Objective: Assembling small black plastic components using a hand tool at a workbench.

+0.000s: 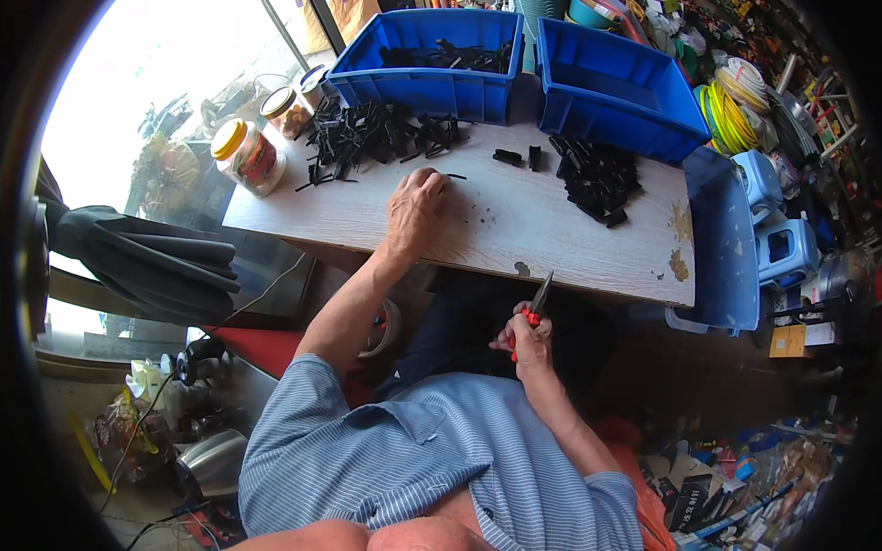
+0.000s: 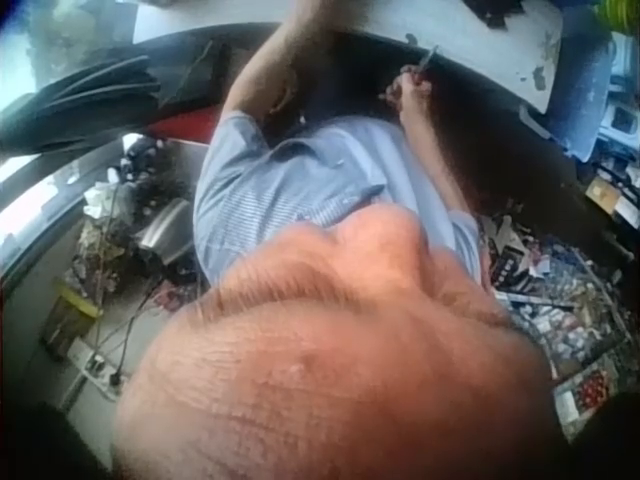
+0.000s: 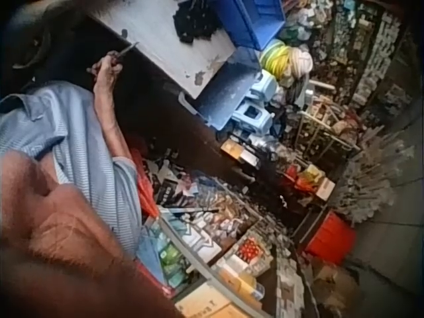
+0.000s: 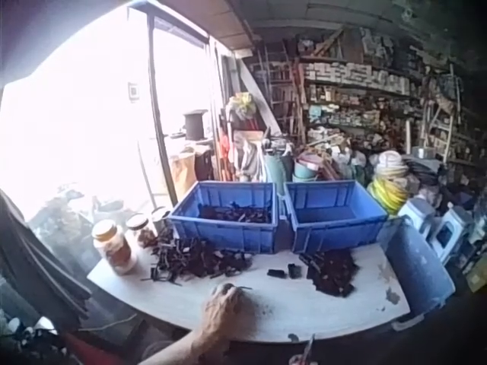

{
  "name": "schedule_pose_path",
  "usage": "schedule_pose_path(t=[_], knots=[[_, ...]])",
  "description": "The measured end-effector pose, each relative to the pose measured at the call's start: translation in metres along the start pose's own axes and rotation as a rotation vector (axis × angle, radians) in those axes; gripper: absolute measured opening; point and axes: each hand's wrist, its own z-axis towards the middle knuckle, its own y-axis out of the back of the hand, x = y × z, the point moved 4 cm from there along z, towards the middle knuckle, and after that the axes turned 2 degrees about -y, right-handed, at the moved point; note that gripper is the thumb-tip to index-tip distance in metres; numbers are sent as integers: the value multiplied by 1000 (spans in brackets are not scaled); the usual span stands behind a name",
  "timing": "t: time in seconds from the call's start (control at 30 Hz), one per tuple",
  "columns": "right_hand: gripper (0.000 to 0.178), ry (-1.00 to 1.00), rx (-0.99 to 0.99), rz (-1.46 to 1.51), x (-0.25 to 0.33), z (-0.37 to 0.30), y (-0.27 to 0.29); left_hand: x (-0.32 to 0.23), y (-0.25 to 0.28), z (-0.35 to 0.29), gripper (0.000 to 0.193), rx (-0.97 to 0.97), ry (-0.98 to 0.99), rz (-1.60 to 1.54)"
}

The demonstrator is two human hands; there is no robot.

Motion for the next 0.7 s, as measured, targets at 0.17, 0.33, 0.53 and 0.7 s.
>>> schedule_pose_path(t=[0.17, 0.33, 0.53, 0.7], knots=[[12, -21, 39, 1, -2, 1, -1, 8, 1, -4, 32, -37, 61, -157], [19, -31, 51, 48, 5, 3, -7, -18, -3, -31, 28, 20, 659, -1418], [23, 54, 189, 109, 27, 1, -26, -81, -17, -91, 38, 69, 675, -1738], [20, 88, 228, 141, 23, 0, -19, -105, -29, -111, 47, 202, 740, -1808]])
